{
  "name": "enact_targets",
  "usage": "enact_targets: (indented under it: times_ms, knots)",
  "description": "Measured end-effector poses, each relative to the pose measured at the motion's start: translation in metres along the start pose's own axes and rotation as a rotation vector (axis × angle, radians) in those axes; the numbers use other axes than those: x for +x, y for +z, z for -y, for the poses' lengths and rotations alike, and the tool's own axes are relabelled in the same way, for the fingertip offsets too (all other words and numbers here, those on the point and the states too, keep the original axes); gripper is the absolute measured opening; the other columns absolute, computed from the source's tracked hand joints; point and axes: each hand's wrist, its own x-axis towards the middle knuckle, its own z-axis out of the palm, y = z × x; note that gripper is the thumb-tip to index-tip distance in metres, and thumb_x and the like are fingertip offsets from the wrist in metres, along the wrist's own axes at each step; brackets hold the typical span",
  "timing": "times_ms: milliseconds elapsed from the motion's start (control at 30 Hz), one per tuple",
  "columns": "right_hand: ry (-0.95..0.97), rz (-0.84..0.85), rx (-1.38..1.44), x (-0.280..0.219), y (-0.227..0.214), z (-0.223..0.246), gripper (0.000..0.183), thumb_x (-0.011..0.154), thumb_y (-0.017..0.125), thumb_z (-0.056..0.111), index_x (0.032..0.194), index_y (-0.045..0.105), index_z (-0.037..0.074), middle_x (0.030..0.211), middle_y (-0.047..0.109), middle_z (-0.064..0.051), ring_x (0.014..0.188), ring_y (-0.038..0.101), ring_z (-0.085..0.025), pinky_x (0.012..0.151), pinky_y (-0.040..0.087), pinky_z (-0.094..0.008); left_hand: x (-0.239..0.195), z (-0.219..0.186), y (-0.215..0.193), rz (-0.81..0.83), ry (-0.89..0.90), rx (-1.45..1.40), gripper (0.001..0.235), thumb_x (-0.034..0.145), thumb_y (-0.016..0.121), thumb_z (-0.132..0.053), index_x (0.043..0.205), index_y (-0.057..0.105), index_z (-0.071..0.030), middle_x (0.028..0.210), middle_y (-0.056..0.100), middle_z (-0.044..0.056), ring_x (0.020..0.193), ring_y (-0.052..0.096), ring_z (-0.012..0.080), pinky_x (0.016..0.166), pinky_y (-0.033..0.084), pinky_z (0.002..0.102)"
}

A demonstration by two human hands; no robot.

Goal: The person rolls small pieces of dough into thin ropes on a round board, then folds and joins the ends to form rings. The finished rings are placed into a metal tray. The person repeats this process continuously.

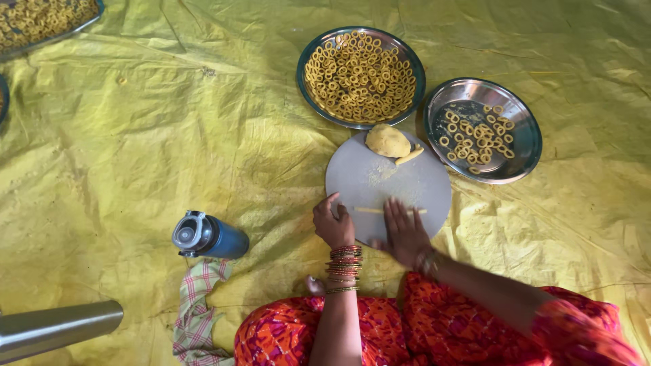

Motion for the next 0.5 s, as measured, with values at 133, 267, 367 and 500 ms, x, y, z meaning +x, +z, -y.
enact_targets:
  times_ms: [133,267,367,500]
  knots:
    - [-0.078,0.149,0.029,-0.034,0.004,0.002,0.106,0.092,0.025,0.079,0.16,-0.004,0.004,0.17,-0.005,-0.015,0.156,-0.003,-0.027,0.122,0.001,-0.054,0.0,-0.001,0.003,0.042,0.034,0.023,0.027,0.084,0.072,-0.014,0.11,0.073,-0.021,0.117,0.066,0.008,0.109,0.064,0.0311,0.091,0.051,0.05]
    - [0.022,0.07,-0.003,0.011,-0.004,-0.01,0.103,0.094,0.024,0.077,0.161,0.0,0.002,0.17,0.003,-0.016,0.157,0.001,-0.029,0.122,0.003,-0.057,-0.002,0.002,0.004,0.041,0.045,0.01,0.028,0.083,0.072,-0.014,0.11,0.074,-0.022,0.117,0.067,0.007,0.109,0.064,0.0302,0.092,0.053,0.048]
    - [0.158,-0.043,0.0,0.054,-0.014,-0.024,0.104,0.093,0.025,0.079,0.161,0.002,0.005,0.171,0.007,-0.015,0.158,0.005,-0.028,0.124,0.003,-0.057,0.0,0.001,0.002,0.047,0.03,0.018,0.028,0.082,0.072,-0.015,0.109,0.074,-0.023,0.117,0.067,0.006,0.108,0.065,0.03,0.09,0.053,0.048]
    - [0.169,-0.121,0.035,0.048,-0.005,-0.025,0.106,0.092,0.027,0.079,0.161,0.003,0.001,0.17,0.008,-0.016,0.158,0.005,-0.03,0.123,0.003,-0.057,0.002,0.002,-0.002,0.056,-0.013,0.043,0.028,0.082,0.073,-0.015,0.108,0.075,-0.023,0.116,0.067,0.006,0.108,0.064,0.0302,0.09,0.051,0.049]
